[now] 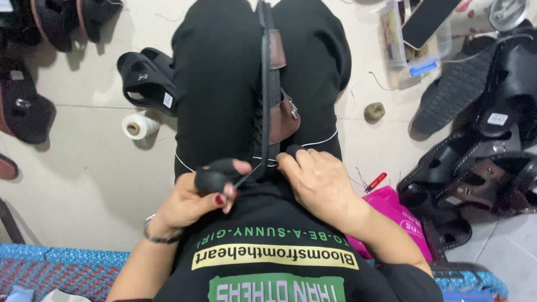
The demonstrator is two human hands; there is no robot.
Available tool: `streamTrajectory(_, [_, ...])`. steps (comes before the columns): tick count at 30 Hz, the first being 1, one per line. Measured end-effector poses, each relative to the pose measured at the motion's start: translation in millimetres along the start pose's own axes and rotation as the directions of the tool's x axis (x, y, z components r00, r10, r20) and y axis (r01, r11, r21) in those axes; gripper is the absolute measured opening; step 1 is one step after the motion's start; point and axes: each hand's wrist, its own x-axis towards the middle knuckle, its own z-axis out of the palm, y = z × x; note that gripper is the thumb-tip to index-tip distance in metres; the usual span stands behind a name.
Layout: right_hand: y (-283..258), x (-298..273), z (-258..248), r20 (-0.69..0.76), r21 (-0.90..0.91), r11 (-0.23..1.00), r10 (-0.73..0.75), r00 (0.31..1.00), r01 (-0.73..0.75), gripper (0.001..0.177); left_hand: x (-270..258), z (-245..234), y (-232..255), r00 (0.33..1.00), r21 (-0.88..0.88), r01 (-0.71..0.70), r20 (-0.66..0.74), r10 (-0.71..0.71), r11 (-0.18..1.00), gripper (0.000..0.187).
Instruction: Stitching the sole of a sandal using a needle and thread while sitting on the floor.
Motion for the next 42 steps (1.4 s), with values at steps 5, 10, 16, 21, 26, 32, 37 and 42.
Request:
streamTrajectory(5, [7.8,-3.5,6.9,0.008,-0.015,0.997,-0.078,0.997,0.078,0.012,7.9,17.6,-16.8,0.928,-0.130,0.295,-0.198,-0.316,0.947,0.027])
streamTrajectory(10, [2.8,-2.6,17.5,-0.043,-0.031,0.998,-0.065,0.997,0.063,0.016,5.5,33.3,-15.3,0.948,0.478,0.160,-0.317,0.000,0.864,0.031])
streamTrajectory(16, [19.5,-45.8,-86.6,0.551,-0.146,0.960,0.278,0.787,-0.237,0.068,21.1,44.6,-36.4,0.924,0.728,0.039,-0.288,0.253,0.684,0.070])
streamTrajectory(21, [33.9,-50.0,-26.1,0.379,0.571,0.698,0.243,0.893,-0.432,0.055,12.4,21.5,-3.4,0.920,0.354,0.140,-0.391,0.011,0.925,0.076])
streamTrajectory(26, [22.7,-34.4,40.0,0.096,0.778,0.524,0.447,0.890,-0.347,0.036,19.7,27.8,-6.9,0.943,0.524,0.058,-0.309,0.125,0.850,0.089])
streamTrajectory(32, [35.3,-32.4,29.0,-0.100,0.606,0.728,0.470,0.877,-0.322,0.017,26.0,35.2,-16.4,0.964,0.770,-0.062,-0.118,0.238,0.635,0.085])
streamTrajectory(37, [3.2,-10.1,25.5,0.045,0.376,0.852,0.376,0.926,-0.364,0.028,22.0,30.0,-18.1,0.984,0.597,-0.031,-0.122,0.129,0.802,0.072])
streamTrajectory(42, [7.6,-8.2,48.5,-0.175,0.425,0.858,0.391,0.904,-0.289,0.006,16.3,29.4,-23.1,0.969,0.465,-0.026,-0.206,0.137,0.885,0.058])
